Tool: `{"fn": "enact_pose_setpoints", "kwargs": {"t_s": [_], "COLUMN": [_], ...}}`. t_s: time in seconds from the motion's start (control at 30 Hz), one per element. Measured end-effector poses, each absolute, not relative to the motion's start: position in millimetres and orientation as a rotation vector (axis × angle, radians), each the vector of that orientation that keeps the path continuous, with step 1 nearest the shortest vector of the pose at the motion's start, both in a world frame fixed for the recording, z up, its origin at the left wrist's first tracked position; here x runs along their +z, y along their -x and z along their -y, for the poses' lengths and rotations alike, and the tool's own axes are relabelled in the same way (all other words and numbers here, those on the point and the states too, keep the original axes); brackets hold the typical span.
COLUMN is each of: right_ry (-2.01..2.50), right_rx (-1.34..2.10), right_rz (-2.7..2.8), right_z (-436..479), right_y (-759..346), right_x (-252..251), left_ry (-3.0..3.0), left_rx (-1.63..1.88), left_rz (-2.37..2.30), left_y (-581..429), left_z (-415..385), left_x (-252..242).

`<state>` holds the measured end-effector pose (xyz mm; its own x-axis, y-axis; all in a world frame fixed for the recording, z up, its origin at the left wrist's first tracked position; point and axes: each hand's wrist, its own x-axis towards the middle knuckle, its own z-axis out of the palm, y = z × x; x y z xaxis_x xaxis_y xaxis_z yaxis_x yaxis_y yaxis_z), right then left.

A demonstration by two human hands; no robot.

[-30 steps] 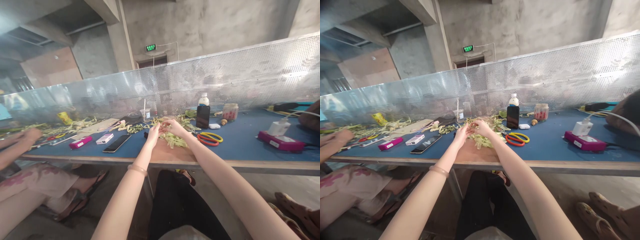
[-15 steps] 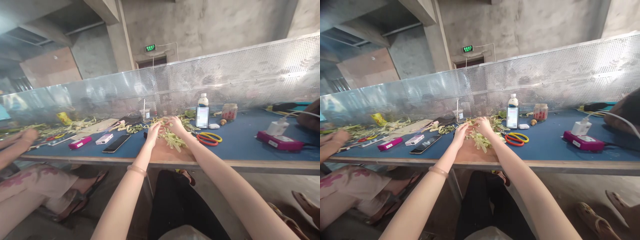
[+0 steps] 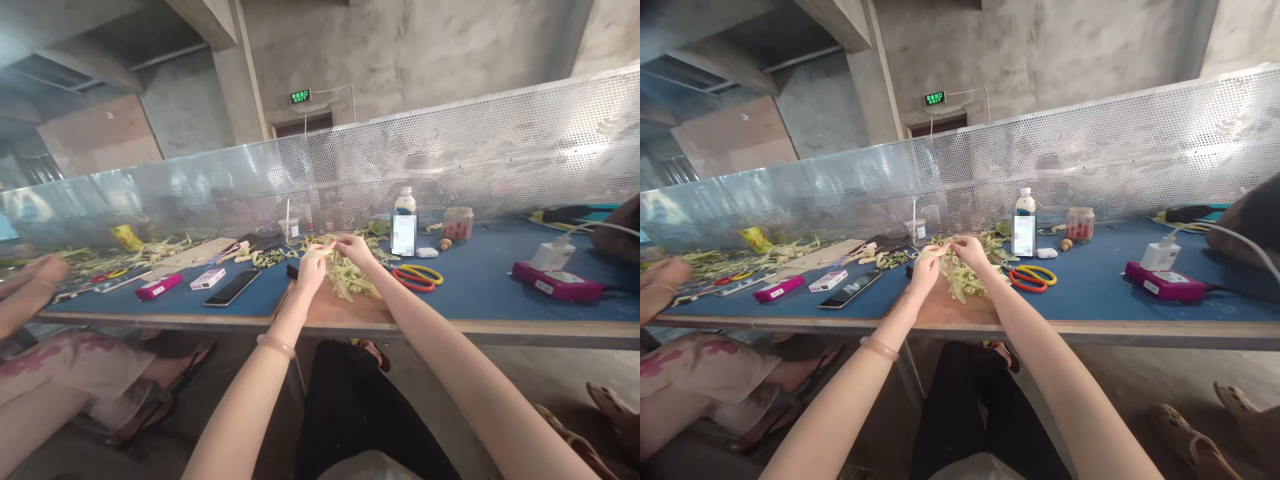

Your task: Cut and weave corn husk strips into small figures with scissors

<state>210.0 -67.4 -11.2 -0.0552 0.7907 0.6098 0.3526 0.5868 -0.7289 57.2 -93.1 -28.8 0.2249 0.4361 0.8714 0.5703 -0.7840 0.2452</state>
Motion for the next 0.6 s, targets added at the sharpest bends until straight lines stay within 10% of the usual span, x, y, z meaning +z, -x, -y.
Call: {"fn": "enact_pose_setpoints", "kwargs": {"t_s": [0.6], "right_ry": [0.902], "right_rx": [0.995], "right_rz": [1.294], "right_z": [70], "right_y": [-212], "right_x": [-8], "left_ry": [2.470], "left_rx": [-1.365], "left_rz": [0.830], "left_y": [-65], "left_z": [107], "left_x": [-31]}}
